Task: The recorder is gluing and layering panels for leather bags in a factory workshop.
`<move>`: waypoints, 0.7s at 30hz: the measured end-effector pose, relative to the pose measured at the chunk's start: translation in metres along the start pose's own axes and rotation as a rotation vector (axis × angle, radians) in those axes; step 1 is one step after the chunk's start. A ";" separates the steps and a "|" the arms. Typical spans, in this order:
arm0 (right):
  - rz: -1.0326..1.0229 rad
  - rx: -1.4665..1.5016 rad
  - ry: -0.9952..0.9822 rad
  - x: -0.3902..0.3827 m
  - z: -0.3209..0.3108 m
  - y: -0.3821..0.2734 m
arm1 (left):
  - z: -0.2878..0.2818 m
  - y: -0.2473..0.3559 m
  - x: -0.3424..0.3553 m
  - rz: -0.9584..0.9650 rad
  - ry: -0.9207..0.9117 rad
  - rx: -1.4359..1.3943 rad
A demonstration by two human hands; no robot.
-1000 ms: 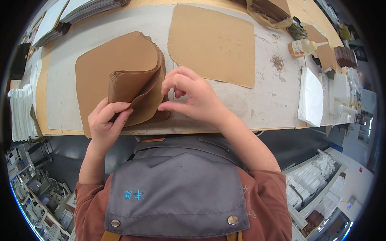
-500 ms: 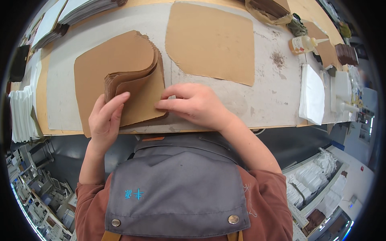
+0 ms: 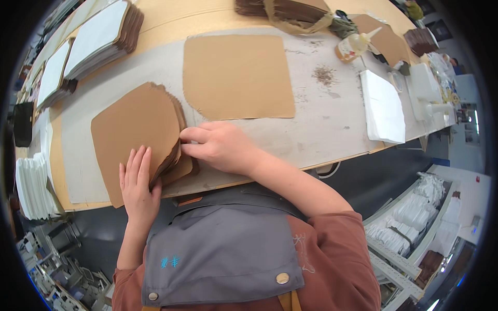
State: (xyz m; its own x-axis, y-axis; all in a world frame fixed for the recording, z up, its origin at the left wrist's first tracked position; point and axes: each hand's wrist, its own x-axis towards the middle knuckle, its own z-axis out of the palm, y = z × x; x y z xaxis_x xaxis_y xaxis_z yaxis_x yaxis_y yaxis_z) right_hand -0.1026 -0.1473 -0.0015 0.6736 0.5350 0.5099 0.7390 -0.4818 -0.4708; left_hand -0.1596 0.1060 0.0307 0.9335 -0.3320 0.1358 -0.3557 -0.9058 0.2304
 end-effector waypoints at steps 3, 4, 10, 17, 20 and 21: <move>0.020 -0.035 -0.017 0.007 -0.003 0.000 | 0.000 -0.006 0.001 0.109 0.091 -0.020; 0.023 -0.050 -0.010 0.009 0.000 0.002 | -0.004 -0.010 0.000 0.124 0.098 -0.024; -0.081 0.130 0.023 0.023 0.019 0.021 | -0.044 -0.053 0.000 -0.525 0.414 -0.486; -0.369 -0.060 0.329 0.052 -0.026 -0.003 | -0.082 -0.041 0.019 -0.706 0.924 -0.553; -0.306 -0.017 0.393 0.032 -0.079 0.002 | -0.082 -0.062 0.015 -0.592 0.986 -0.568; -0.223 0.094 0.369 0.019 -0.105 0.009 | -0.079 -0.062 0.016 -0.591 0.988 -0.643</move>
State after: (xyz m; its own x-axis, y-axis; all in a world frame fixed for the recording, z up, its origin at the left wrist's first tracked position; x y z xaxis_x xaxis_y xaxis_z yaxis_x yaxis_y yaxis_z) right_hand -0.0826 -0.2136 0.0797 0.4675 0.3268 0.8214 0.8743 -0.3084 -0.3749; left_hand -0.1259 0.1775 0.0950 0.6249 0.6473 0.4363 -0.1235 -0.4699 0.8740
